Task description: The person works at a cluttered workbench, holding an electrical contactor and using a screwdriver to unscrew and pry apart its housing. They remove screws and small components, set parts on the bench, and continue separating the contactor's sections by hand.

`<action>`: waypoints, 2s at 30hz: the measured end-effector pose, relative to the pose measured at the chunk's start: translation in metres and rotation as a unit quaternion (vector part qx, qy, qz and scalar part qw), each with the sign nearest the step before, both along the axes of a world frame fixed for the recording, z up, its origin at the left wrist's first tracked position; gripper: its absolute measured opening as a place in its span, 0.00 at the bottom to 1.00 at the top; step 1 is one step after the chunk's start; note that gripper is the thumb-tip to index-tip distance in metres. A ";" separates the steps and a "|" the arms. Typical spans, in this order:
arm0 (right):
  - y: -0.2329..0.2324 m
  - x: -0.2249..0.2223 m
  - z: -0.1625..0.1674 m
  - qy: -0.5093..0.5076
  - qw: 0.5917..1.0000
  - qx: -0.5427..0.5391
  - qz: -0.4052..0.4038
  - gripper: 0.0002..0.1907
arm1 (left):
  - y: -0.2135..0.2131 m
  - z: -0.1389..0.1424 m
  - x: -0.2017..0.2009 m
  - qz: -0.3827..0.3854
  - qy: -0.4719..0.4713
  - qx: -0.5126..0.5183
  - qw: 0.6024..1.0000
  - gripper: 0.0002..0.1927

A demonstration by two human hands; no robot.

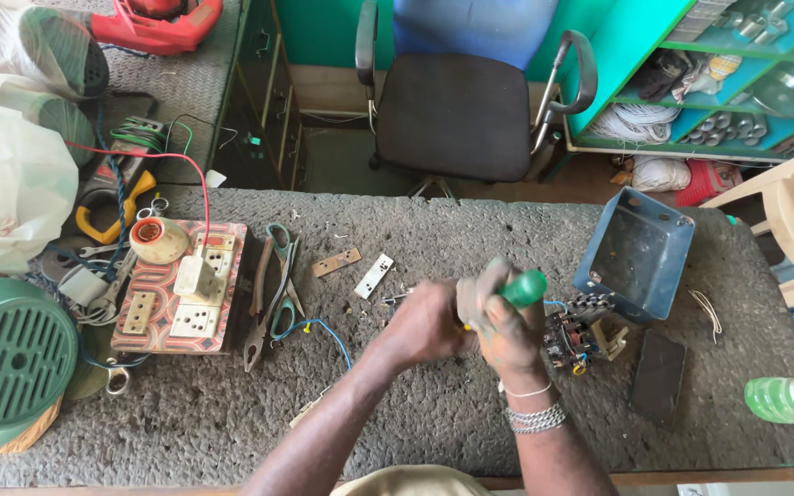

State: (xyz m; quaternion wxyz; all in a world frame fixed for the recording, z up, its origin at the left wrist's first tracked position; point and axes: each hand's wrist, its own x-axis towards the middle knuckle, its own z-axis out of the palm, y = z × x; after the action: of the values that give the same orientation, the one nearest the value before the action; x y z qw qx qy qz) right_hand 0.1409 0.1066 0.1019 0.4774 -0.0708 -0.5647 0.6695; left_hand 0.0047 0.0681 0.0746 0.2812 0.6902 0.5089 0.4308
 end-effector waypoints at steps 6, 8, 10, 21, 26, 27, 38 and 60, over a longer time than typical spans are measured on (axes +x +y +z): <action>0.008 0.017 -0.018 0.051 0.998 -0.030 0.025 0.23 | -0.014 0.000 -0.018 -0.122 -0.026 -0.091 0.988 0.13; 0.002 0.019 -0.019 0.054 0.997 -0.043 -0.026 0.23 | -0.014 0.001 -0.019 -0.134 -0.038 -0.040 0.989 0.15; -0.002 0.019 -0.018 0.066 0.996 -0.052 -0.032 0.22 | -0.015 0.001 -0.017 -0.142 -0.046 -0.015 0.989 0.15; -0.003 0.024 -0.023 0.090 0.994 -0.068 -0.015 0.23 | -0.015 0.001 -0.018 -0.141 -0.044 -0.027 0.989 0.13; -0.007 0.021 -0.016 0.074 0.995 -0.060 -0.027 0.23 | -0.014 -0.002 -0.017 -0.152 -0.060 -0.028 0.986 0.14; -0.010 0.019 -0.013 0.068 0.995 -0.043 -0.055 0.24 | -0.014 -0.002 -0.017 -0.156 -0.062 -0.020 0.986 0.14; -0.048 -0.001 0.003 -0.028 0.940 0.016 -0.341 0.25 | -0.007 -0.006 -0.012 -0.132 0.006 0.007 0.991 0.11; -0.063 -0.023 0.000 -0.124 0.962 -0.004 -0.244 0.12 | -0.013 -0.051 0.000 0.073 -0.158 -0.122 0.977 0.06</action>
State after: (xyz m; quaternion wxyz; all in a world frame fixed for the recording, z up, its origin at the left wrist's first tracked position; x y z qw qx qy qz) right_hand 0.1177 0.0436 0.1022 0.5520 -0.2908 -0.5828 0.5206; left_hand 0.0046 0.0552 0.0241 0.4078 0.5346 0.5559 0.4888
